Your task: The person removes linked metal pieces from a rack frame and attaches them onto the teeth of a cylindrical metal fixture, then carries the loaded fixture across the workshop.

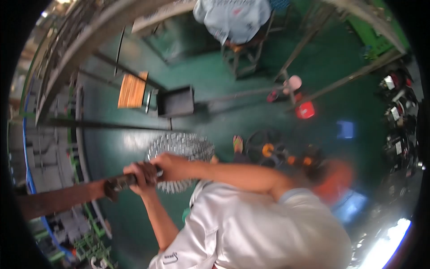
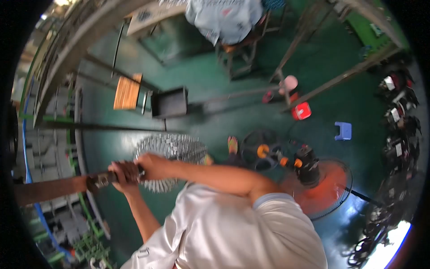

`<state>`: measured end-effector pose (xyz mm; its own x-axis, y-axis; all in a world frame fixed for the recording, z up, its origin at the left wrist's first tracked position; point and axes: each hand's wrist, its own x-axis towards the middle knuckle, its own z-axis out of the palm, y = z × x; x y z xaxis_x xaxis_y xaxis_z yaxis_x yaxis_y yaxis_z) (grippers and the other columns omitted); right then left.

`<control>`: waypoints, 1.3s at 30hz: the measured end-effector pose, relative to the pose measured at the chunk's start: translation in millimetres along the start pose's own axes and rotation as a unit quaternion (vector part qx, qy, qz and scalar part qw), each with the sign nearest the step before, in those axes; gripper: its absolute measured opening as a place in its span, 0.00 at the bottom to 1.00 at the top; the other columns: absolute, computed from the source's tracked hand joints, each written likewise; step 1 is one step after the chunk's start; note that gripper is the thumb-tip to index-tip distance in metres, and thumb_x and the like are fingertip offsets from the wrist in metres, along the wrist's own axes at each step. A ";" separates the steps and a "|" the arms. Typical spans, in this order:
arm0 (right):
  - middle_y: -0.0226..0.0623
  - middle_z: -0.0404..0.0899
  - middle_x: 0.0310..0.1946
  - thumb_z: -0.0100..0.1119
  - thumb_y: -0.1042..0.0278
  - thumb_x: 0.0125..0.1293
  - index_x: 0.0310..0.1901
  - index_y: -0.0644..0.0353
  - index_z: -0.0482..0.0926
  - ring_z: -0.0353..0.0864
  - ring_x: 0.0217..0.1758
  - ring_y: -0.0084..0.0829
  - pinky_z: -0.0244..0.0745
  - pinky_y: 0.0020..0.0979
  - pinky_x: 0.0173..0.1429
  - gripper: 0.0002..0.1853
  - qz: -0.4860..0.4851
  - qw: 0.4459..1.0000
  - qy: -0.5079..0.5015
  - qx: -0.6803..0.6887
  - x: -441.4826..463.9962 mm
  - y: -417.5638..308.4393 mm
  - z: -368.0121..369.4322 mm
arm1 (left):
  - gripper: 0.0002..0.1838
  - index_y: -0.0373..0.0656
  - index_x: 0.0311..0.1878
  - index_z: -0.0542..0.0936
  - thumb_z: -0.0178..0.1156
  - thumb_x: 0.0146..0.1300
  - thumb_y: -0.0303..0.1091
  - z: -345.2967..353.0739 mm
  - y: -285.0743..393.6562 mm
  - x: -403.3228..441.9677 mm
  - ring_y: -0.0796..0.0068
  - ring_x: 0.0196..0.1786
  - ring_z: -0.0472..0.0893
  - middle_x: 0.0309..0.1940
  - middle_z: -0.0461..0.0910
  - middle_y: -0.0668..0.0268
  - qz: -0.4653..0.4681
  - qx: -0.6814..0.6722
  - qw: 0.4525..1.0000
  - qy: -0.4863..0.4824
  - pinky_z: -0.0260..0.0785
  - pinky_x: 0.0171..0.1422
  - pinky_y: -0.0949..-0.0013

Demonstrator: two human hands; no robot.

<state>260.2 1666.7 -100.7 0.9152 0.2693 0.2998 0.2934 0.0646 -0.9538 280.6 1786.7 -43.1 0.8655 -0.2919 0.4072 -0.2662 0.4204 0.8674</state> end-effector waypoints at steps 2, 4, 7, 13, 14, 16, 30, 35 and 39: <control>0.49 0.79 0.23 0.69 0.71 0.45 0.27 0.66 0.79 0.81 0.30 0.50 0.77 0.40 0.38 0.10 -0.014 0.999 0.034 -0.039 1.8 -2.0 7.2 | 0.20 0.42 0.22 0.65 0.47 0.77 0.31 7.2 -4.3 0.3 0.78 0.10 0.61 0.10 0.64 0.68 -0.009 0.036 0.999 -0.014 0.54 0.15 0.71; 0.51 0.76 0.20 0.65 0.70 0.45 0.24 0.68 0.75 0.77 0.26 0.53 0.74 0.42 0.34 0.10 -0.001 0.994 0.094 -0.061 2.0 6.8 15.5 | 0.24 0.42 0.19 0.65 0.49 0.76 0.34 6.6 -8.1 -1.4 0.79 0.11 0.62 0.10 0.65 0.67 -0.053 0.066 0.996 -0.001 0.55 0.17 0.71; 0.53 0.75 0.20 0.63 0.70 0.46 0.24 0.67 0.75 0.77 0.25 0.55 0.72 0.43 0.31 0.09 0.006 0.986 0.107 -0.128 -0.5 20.5 6.4 | 0.23 0.38 0.21 0.70 0.58 0.72 0.41 15.1 -2.7 -2.1 0.76 0.19 0.72 0.15 0.71 0.67 -0.137 0.226 0.964 0.008 0.63 0.25 0.72; 0.56 0.69 0.18 0.58 0.71 0.48 0.21 0.68 0.72 0.69 0.18 0.49 0.65 0.41 0.27 0.09 0.001 0.986 0.130 -0.105 -17.4 22.3 -24.3 | 0.20 0.35 0.37 0.75 0.67 0.62 0.45 34.3 23.7 -4.7 0.62 0.40 0.76 0.37 0.78 0.57 0.054 0.475 0.871 -0.113 0.69 0.49 0.61; 0.55 0.68 0.17 0.58 0.71 0.49 0.21 0.68 0.72 0.68 0.18 0.46 0.64 0.41 0.27 0.09 0.015 0.986 0.133 -0.100 -19.0 21.6 -28.8 | 0.18 0.36 0.42 0.77 0.65 0.62 0.44 25.5 21.4 -16.0 0.60 0.43 0.77 0.39 0.79 0.57 0.045 0.459 0.883 -0.090 0.68 0.53 0.60; 0.52 0.66 0.16 0.58 0.70 0.50 0.22 0.69 0.72 0.66 0.17 0.40 0.63 0.41 0.26 0.09 0.048 0.986 0.134 -0.084 -23.2 21.6 -36.6 | 0.25 0.35 0.48 0.78 0.65 0.60 0.50 -7.7 13.1 -60.9 0.58 0.46 0.77 0.44 0.79 0.54 -0.072 0.470 0.878 -0.047 0.68 0.54 0.58; 0.44 0.66 0.14 0.60 0.70 0.53 0.23 0.67 0.75 0.65 0.19 0.23 0.63 0.38 0.26 0.09 0.049 0.974 0.196 -0.101 -32.0 21.8 -50.7 | 0.38 0.35 0.59 0.75 0.58 0.64 0.64 -41.4 -56.6 -141.7 0.58 0.54 0.78 0.58 0.76 0.49 -0.645 0.185 0.727 -0.143 0.69 0.58 0.60; 0.44 0.64 0.14 0.61 0.68 0.56 0.23 0.66 0.75 0.61 0.21 0.18 0.63 0.36 0.26 0.11 0.088 0.972 0.196 -0.095 -33.3 23.6 -52.0 | 0.39 0.35 0.60 0.75 0.57 0.64 0.65 -44.7 -61.5 -132.5 0.58 0.54 0.78 0.59 0.76 0.49 -0.638 0.168 0.740 -0.132 0.69 0.59 0.60; 0.44 0.67 0.14 0.60 0.67 0.57 0.23 0.66 0.75 0.64 0.19 0.20 0.63 0.36 0.26 0.11 0.094 0.966 0.214 -0.112 -32.1 12.3 -53.2 | 0.39 0.35 0.60 0.75 0.57 0.64 0.65 -56.9 -57.8 -124.7 0.58 0.55 0.78 0.59 0.75 0.49 -0.633 0.174 0.742 -0.134 0.69 0.59 0.60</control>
<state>249.1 1607.8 -121.1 0.9744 -0.1687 0.1485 0.1197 -0.1696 -0.9782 212.1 1847.6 -160.3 0.4112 -0.4442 -0.7959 0.5549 -0.5707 0.6053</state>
